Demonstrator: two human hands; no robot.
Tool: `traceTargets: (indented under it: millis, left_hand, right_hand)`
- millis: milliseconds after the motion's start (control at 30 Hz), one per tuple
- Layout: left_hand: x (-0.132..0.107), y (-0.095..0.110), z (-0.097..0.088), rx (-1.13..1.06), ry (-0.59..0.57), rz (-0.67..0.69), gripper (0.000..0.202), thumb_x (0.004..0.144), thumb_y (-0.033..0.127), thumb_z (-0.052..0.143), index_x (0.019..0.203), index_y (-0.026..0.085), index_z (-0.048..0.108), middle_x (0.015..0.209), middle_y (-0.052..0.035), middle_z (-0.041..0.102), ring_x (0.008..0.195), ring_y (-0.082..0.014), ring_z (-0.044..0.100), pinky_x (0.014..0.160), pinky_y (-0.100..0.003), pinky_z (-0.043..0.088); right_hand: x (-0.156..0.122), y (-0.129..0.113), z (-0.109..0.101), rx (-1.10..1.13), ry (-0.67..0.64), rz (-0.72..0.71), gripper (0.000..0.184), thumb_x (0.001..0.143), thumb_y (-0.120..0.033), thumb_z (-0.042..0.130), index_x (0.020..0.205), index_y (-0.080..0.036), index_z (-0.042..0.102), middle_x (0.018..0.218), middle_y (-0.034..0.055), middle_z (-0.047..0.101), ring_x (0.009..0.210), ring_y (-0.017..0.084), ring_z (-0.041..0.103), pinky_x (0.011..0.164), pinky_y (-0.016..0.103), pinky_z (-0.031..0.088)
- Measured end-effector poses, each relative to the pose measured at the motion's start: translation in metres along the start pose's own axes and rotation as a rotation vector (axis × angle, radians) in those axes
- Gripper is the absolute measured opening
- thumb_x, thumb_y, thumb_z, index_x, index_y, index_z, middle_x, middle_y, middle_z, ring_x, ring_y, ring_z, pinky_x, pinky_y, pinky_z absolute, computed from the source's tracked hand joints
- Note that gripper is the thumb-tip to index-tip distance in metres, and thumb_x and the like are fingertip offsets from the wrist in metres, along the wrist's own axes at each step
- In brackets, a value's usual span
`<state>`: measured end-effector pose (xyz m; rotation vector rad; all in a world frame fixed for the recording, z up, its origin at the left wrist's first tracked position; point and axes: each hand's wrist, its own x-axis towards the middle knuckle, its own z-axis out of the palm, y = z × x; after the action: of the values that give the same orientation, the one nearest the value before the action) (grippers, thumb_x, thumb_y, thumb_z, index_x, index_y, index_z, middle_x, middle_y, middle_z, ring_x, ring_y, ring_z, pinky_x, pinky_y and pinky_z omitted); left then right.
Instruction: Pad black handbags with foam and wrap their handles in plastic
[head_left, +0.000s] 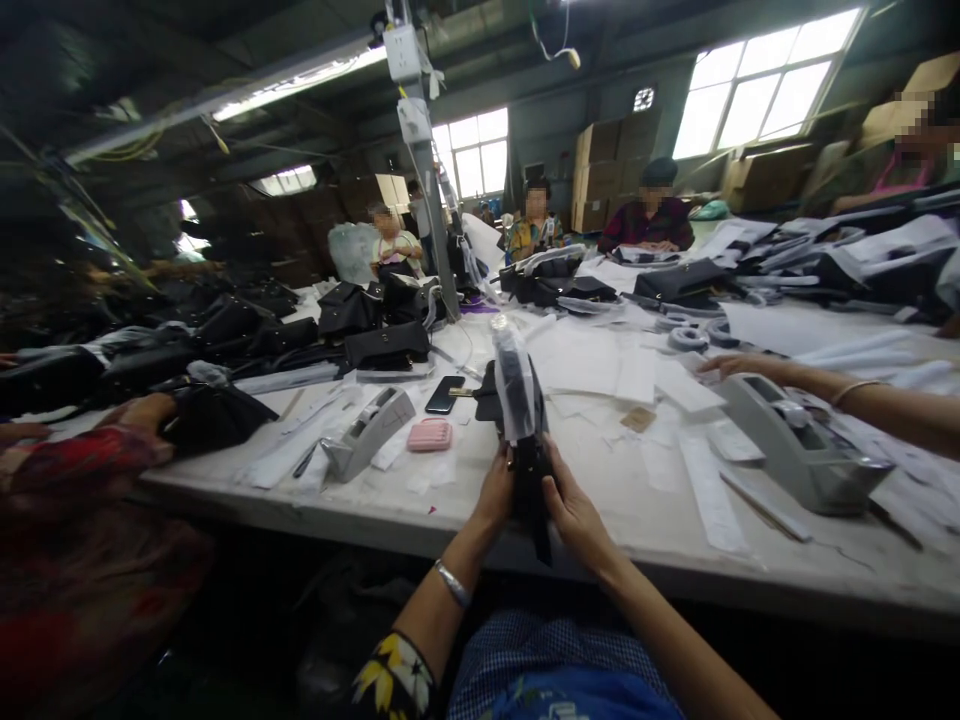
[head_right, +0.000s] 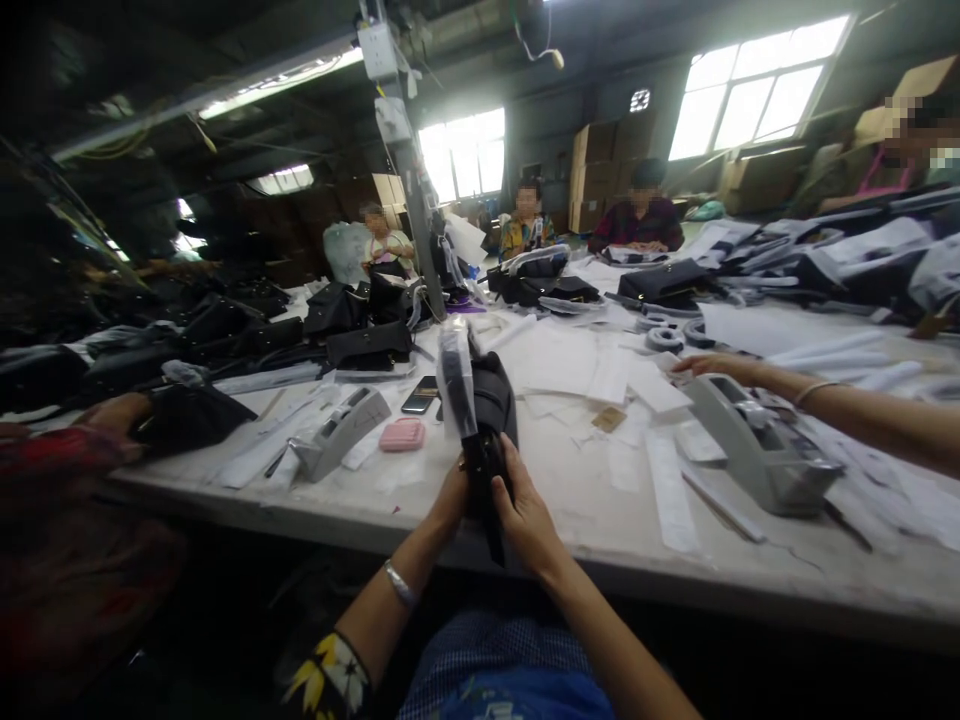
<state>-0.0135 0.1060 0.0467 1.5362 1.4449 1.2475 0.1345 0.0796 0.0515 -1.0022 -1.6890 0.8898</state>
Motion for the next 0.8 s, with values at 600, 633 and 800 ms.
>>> traceTargets:
  millis: [600,633,800]
  left_hand:
    - [0.091,-0.035,-0.199,0.769,-0.365,0.023,0.063,0.072,0.042,0.080,0.128,0.020,0.062,0.127,-0.0120,0.066,0.115,-0.0295,0.061,0.104,-0.050,0.042]
    - [0.094,-0.033,-0.200,0.791,-0.373,0.023,0.063,0.071,0.045,0.081,0.127,0.021,0.063,0.122,-0.0112,0.069,0.110,-0.0294,0.064,0.100,-0.048,0.044]
    - [0.111,-0.018,-0.196,0.826,-0.235,0.023,0.060,0.073,0.059,0.072,0.124,0.027,0.066,0.112,-0.0060,0.074,0.101,-0.0270,0.067,0.088,-0.032,0.047]
  right_hand:
    - [-0.051,-0.027,-0.053,-0.260,0.257,-0.148,0.027,0.097,-0.034,0.055,0.119,-0.026,0.068,0.099,0.0022,0.078,0.079,0.016,0.076,0.081,0.022,0.061]
    - [-0.052,-0.027,-0.051,-0.263,0.222,-0.186,0.027,0.097,-0.031,0.055,0.121,-0.027,0.066,0.099,0.0014,0.078,0.078,0.015,0.076,0.080,0.020,0.061]
    - [-0.059,-0.023,-0.049,-0.232,0.028,-0.316,0.042,0.096,-0.020,0.056,0.136,-0.033,0.056,0.103,-0.0010,0.078,0.072,0.011,0.076,0.075,0.014,0.060]
